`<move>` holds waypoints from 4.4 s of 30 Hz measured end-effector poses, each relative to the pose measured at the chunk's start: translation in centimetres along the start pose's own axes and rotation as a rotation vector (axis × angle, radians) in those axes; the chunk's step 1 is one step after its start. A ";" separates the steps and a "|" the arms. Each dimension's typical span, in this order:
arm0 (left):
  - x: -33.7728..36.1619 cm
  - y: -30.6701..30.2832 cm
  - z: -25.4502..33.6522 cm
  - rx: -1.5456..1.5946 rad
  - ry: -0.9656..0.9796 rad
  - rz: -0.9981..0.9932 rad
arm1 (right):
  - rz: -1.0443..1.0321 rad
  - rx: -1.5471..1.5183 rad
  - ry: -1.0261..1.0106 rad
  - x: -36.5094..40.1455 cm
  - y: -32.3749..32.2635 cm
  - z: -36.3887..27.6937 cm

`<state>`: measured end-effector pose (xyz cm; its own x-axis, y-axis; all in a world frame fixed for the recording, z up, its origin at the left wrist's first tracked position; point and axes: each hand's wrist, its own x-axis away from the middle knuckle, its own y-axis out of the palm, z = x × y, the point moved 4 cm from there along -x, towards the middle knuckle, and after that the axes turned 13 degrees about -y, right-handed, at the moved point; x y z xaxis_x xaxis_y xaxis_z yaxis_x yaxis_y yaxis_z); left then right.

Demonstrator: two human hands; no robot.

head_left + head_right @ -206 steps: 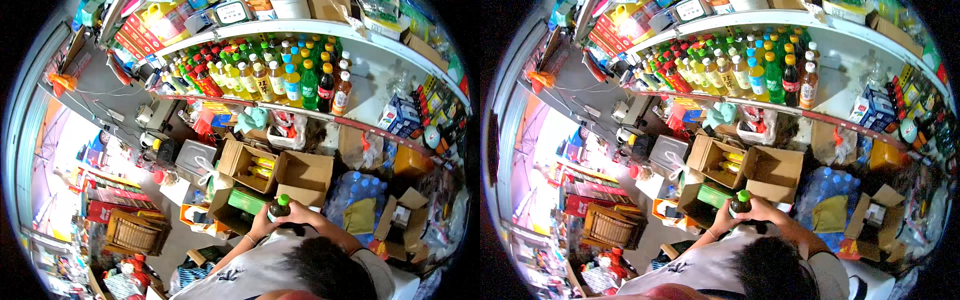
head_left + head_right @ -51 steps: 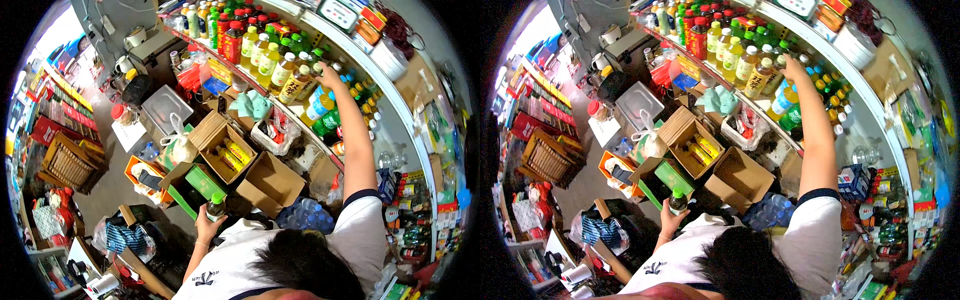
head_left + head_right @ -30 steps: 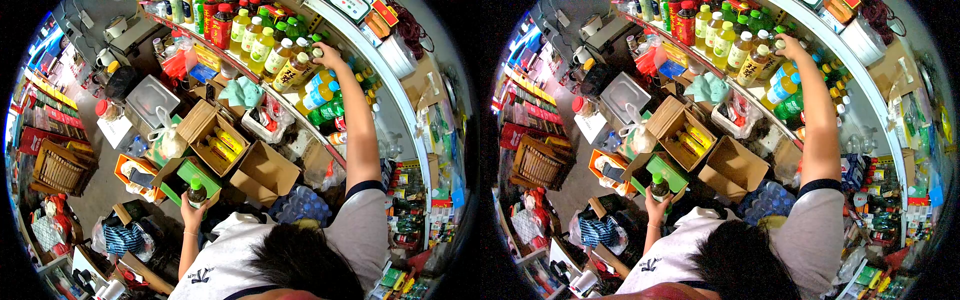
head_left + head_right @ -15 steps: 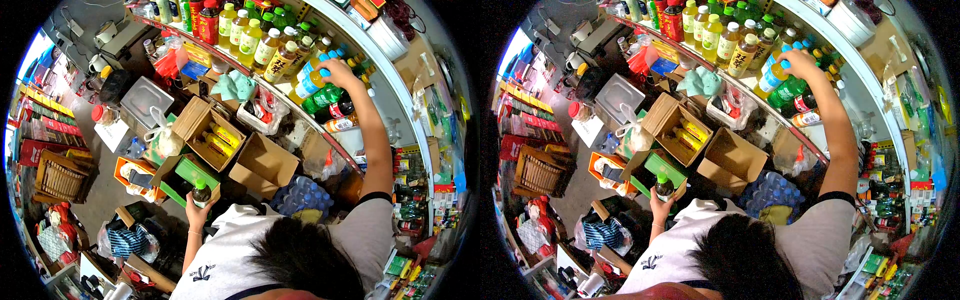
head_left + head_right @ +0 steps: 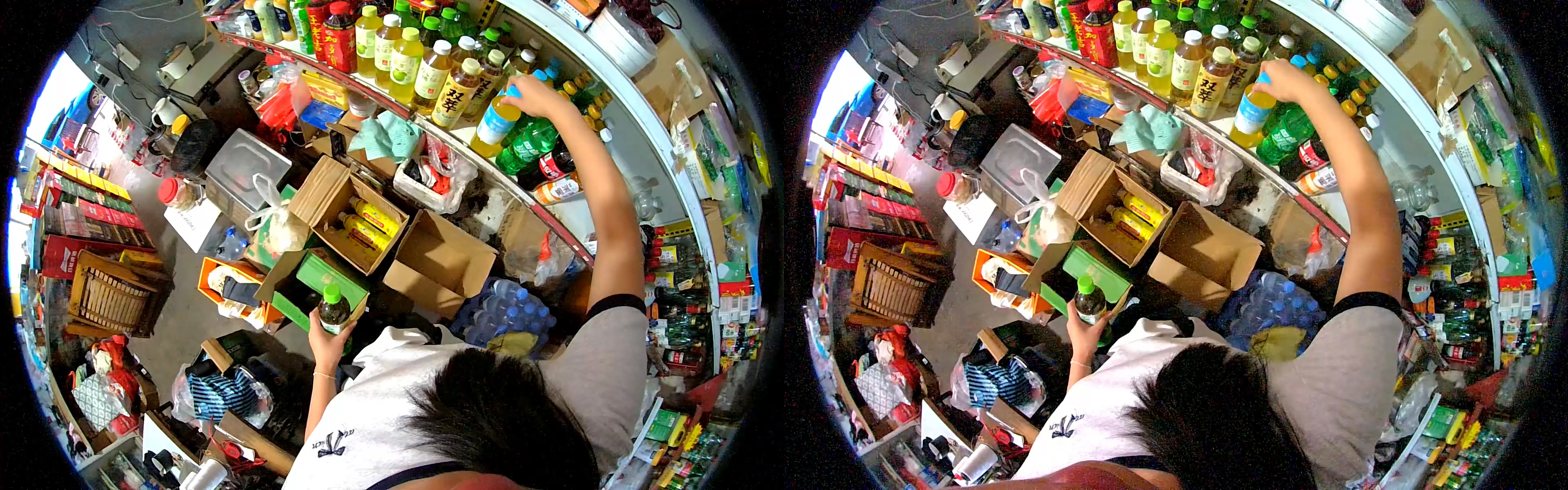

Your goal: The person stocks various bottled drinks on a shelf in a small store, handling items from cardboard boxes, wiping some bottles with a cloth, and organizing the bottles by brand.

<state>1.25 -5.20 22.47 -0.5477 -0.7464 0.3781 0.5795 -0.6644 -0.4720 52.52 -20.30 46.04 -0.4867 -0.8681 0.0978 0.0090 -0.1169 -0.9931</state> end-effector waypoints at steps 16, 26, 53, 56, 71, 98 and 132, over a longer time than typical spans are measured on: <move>0.7 0.4 -1.3 0.022 0.034 0.037 | 0.297 0.238 0.379 -0.9 -2.3 -1.4; 1.5 0.0 -2.0 0.023 -0.038 0.021 | 0.227 0.262 0.480 -1.9 0.2 -1.3; 1.1 0.1 -1.8 -0.073 0.017 0.011 | 0.012 0.206 0.196 3.1 -0.2 0.1; 0.8 0.1 -1.7 -0.058 -0.006 -0.027 | -0.046 0.280 0.185 3.0 -0.2 0.6; 1.6 -0.6 -1.7 -0.005 0.035 0.031 | 0.023 -0.088 0.103 -2.6 2.4 7.4; 0.1 -1.7 -1.9 -0.013 -0.062 0.019 | 0.188 -0.049 0.140 -7.3 1.8 6.5; -2.4 -0.7 -1.3 -0.049 -0.078 -0.047 | 0.297 -0.319 0.207 -6.9 1.2 11.5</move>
<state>1.33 -2.90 20.88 -0.5238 -0.7161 0.4612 0.5229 -0.6978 -0.4896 65.97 -19.97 44.89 -0.6677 -0.7234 -0.1758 -0.0783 0.3031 -0.9497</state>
